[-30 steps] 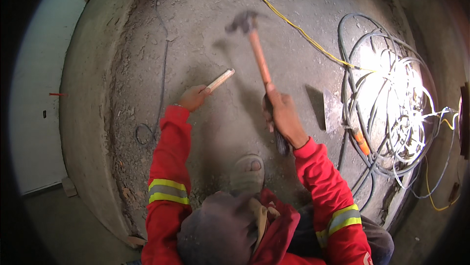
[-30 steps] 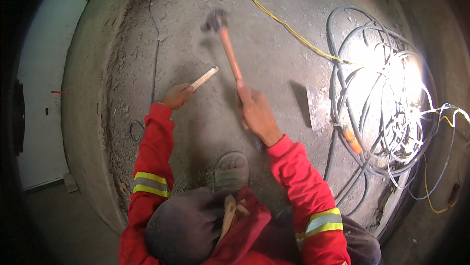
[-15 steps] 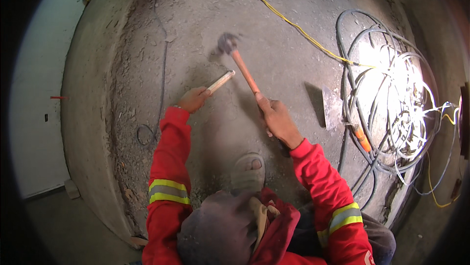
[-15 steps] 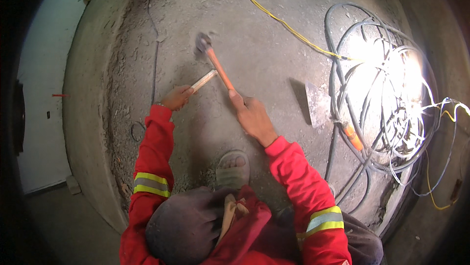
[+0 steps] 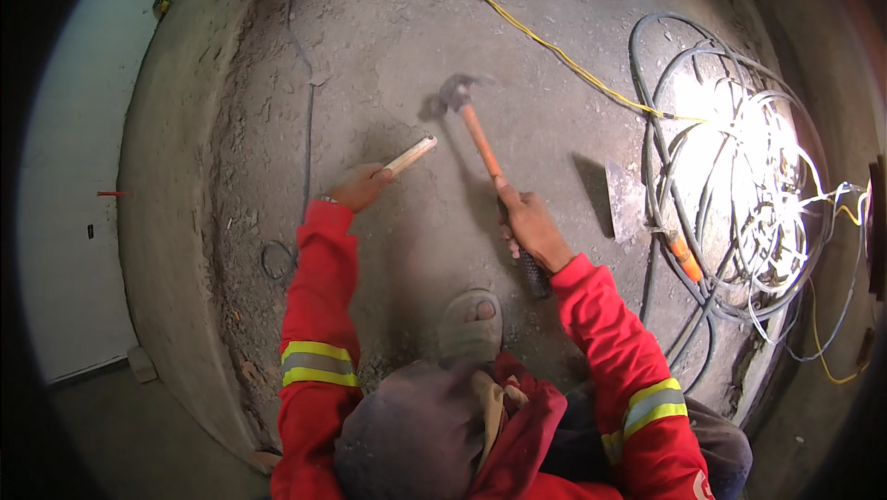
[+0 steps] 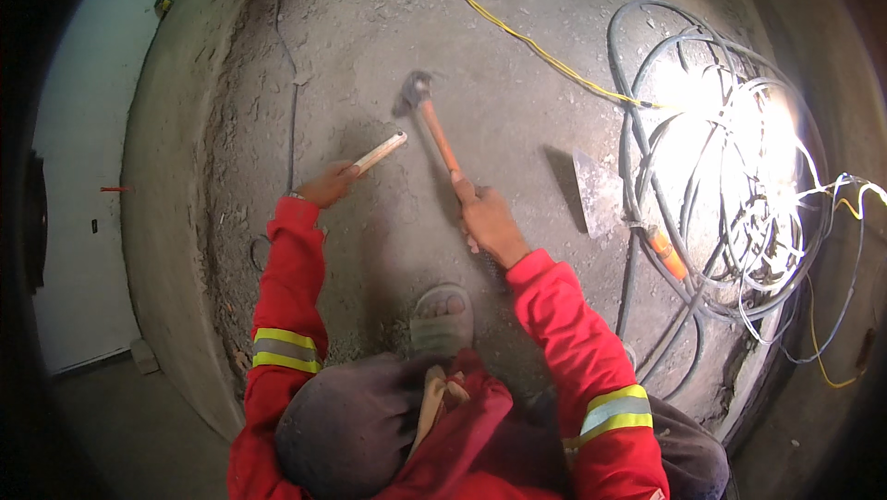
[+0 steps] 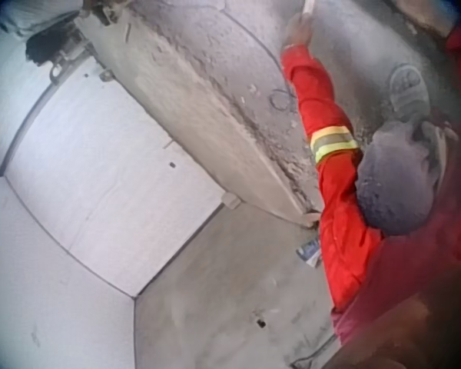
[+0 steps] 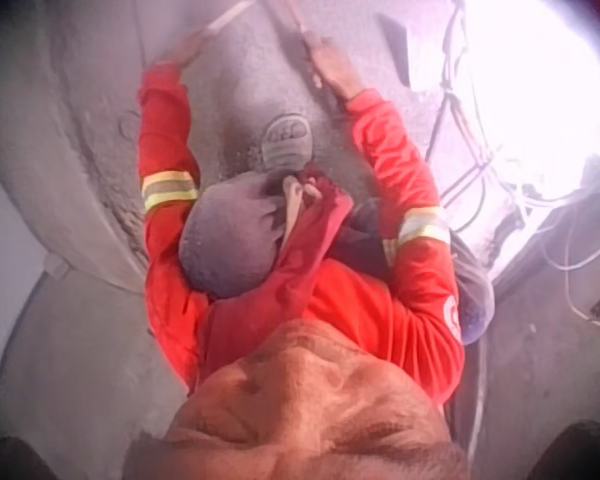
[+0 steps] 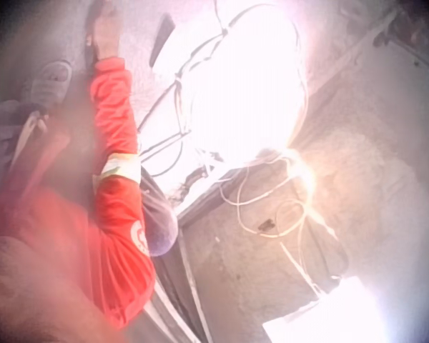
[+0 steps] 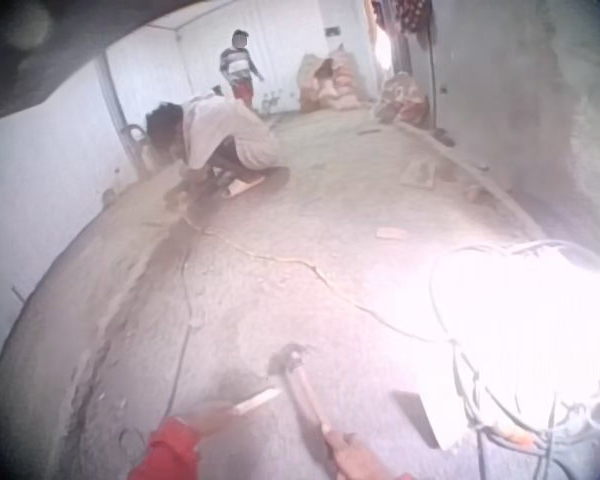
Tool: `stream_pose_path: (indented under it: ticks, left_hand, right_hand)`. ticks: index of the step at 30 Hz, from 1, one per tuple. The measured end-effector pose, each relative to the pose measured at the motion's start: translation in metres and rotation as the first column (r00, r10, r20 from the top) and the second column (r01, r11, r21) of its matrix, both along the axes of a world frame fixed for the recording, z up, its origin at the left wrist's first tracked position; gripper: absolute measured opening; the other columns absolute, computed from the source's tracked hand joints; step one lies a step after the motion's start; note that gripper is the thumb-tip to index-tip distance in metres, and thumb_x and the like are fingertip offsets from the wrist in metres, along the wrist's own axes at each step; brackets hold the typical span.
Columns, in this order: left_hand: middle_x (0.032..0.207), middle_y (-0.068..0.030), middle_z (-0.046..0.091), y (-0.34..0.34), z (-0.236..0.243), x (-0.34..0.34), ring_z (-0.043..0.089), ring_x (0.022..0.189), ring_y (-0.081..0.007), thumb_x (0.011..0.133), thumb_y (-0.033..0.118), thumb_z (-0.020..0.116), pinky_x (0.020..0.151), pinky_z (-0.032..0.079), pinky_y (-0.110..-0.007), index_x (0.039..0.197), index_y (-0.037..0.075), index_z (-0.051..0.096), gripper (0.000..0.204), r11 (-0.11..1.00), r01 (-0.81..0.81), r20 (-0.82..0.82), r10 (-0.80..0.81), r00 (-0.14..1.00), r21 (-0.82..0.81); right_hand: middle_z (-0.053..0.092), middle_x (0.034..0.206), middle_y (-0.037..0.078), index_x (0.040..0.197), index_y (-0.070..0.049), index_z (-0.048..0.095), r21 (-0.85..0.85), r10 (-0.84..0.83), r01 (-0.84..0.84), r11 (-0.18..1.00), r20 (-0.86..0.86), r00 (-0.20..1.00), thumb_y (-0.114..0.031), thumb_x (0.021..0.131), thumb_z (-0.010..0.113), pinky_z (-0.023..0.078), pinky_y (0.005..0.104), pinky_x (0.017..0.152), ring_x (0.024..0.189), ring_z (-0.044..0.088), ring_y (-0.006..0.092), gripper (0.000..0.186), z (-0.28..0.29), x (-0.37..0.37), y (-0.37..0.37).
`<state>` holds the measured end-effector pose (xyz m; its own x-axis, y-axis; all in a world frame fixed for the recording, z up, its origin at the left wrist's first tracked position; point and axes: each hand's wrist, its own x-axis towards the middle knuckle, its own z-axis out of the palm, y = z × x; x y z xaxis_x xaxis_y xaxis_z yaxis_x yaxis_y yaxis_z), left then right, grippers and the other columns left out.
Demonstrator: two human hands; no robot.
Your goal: The person uses a hammer and chisel to chip away at a concrete floor, creating a groove. They repeatedly strike the chisel along a marked line to remove material.
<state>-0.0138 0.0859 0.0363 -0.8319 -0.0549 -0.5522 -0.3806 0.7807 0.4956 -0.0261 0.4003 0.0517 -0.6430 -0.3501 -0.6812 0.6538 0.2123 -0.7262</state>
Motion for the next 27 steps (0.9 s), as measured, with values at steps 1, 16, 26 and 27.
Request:
stream_pose_path:
  ticks: [1,16,26,27]
  left_hand:
    - [0.068,-0.0058,0.052,0.0,0.002,-0.003,0.049,0.059,-0.0171,0.093,0.042,0.044,0.057,0.04,-0.032,0.099,0.006,0.063,0.041,1.0,0.019,-0.019,-0.019,1.0,0.005]
    - [0.091,-0.0193,0.064,0.006,0.005,-0.007,0.061,0.09,-0.0337,0.09,0.037,0.045,0.08,0.044,-0.041,0.095,0.004,0.066,0.04,0.993,0.029,0.045,-0.024,0.999,-0.118]
    - [0.088,-0.0175,0.065,-0.001,-0.002,-0.006,0.061,0.087,-0.0322,0.091,0.038,0.044,0.077,0.044,-0.041,0.097,0.004,0.065,0.04,0.991,0.058,0.052,-0.051,0.997,-0.125]
    - [0.087,-0.0166,0.065,-0.002,-0.003,-0.003,0.061,0.086,-0.0314,0.092,0.038,0.044,0.076,0.044,-0.041,0.097,0.005,0.065,0.04,0.989,0.059,0.051,-0.053,0.997,-0.134]
  right_hand:
    - [0.045,0.053,0.003,0.068,-0.003,0.048,-0.05,-0.028,0.024,0.998,-0.075,0.997,-0.052,0.093,0.043,0.032,0.0275,0.032,0.035,0.039,0.0111,0.056,0.011,-0.005,0.005]
    - [0.045,0.05,0.004,0.067,-0.003,0.048,-0.012,-0.047,0.049,0.999,0.102,0.994,-0.054,0.093,0.042,0.031,0.0281,0.033,0.033,0.039,0.0136,0.058,-0.001,0.005,0.0]
    - [0.044,0.051,0.003,0.066,-0.003,0.049,-0.268,-0.258,0.178,0.947,-0.301,0.918,-0.053,0.094,0.041,0.034,0.0277,0.037,0.038,0.041,0.0119,0.057,-0.002,0.022,-0.014]
    - [0.043,0.05,0.003,0.068,-0.003,0.049,-0.141,-0.138,0.103,0.985,-0.27,0.953,-0.053,0.093,0.042,0.033,0.0273,0.035,0.037,0.04,0.0118,0.056,-0.014,0.026,-0.017]
